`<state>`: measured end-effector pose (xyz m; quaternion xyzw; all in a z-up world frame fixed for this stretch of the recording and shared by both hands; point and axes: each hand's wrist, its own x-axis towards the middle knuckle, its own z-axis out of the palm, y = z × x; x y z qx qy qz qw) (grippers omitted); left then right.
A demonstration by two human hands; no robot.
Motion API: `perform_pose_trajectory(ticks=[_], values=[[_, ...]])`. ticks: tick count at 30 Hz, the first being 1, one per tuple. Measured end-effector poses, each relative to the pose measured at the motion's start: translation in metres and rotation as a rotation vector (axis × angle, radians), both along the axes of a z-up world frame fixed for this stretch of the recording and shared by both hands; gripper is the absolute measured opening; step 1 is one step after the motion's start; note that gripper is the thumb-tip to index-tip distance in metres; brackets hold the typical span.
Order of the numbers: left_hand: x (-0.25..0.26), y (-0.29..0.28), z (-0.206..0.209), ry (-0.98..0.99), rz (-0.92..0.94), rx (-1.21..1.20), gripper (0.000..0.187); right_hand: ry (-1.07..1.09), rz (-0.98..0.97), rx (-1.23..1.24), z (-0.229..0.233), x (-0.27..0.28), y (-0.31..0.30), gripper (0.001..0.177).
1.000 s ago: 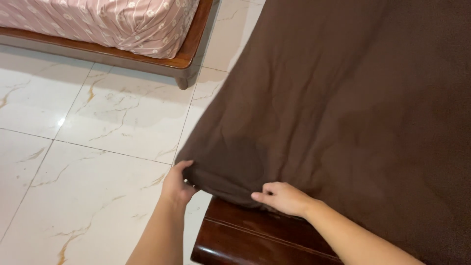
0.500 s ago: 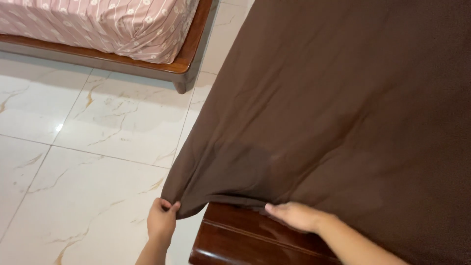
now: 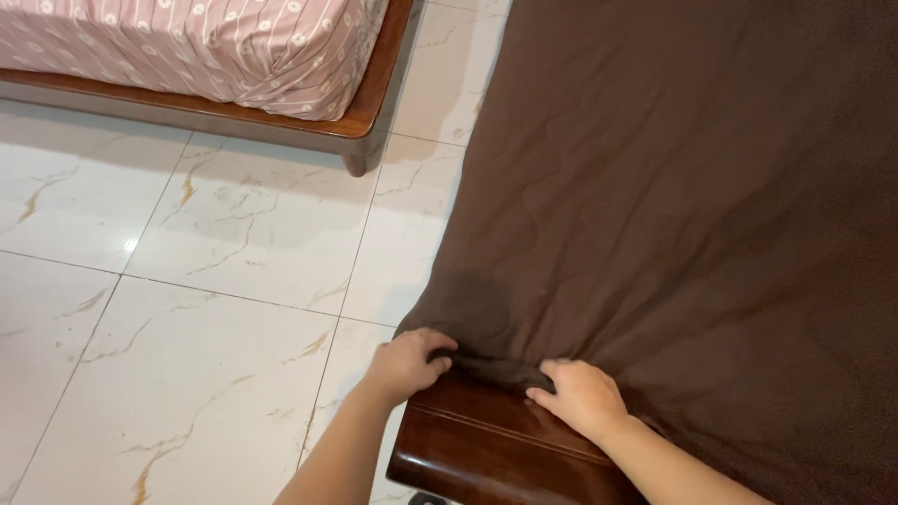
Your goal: Assembling cushions and placing a brown cover on a sofa.
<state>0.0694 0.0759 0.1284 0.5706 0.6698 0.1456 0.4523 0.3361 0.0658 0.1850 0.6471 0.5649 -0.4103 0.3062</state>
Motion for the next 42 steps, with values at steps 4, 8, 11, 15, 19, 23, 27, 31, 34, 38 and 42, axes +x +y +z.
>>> perform_pose_trajectory(ticks=[4,8,11,15,19,23,27,31,34,38,42], values=[[0.003,0.013,-0.010,-0.018,-0.354,-0.263,0.046,0.216,0.246,0.491,-0.004,0.006,-0.001,0.040],[0.019,0.025,0.016,-0.063,-0.473,-0.570,0.058,0.261,0.230,0.179,-0.012,0.019,0.001,0.047],[0.029,0.028,0.027,0.020,-0.582,-0.616,0.068,0.205,-0.175,-0.090,-0.014,0.025,0.007,0.062],[0.038,0.035,0.019,0.158,-0.659,-0.638,0.086,0.168,-0.180,-0.219,-0.034,0.028,0.015,0.080],[0.047,0.041,-0.004,0.189,-0.673,-0.749,0.101,0.134,-0.116,-0.303,-0.048,0.021,0.021,0.092],[0.062,0.041,-0.021,0.208,-0.733,-0.823,0.109,0.160,-0.077,-0.391,-0.050,0.019,0.019,0.093],[0.070,0.043,0.005,0.370,-0.779,-0.759,0.109,0.162,-0.107,-0.332,-0.054,0.021,0.017,0.093],[0.079,0.017,0.005,0.444,-0.760,-0.711,0.103,0.250,-0.119,-0.104,-0.032,0.021,-0.009,0.065],[0.097,0.024,0.003,0.530,-0.813,-0.510,0.088,0.157,-0.014,0.157,-0.007,0.025,-0.003,0.049],[0.128,0.019,0.020,0.372,-0.951,-0.340,0.086,-0.021,-0.082,0.003,0.004,0.056,-0.007,0.054],[0.143,0.017,0.016,0.297,-0.900,-0.528,0.092,0.243,-0.196,-0.005,-0.040,0.104,-0.013,0.054]])
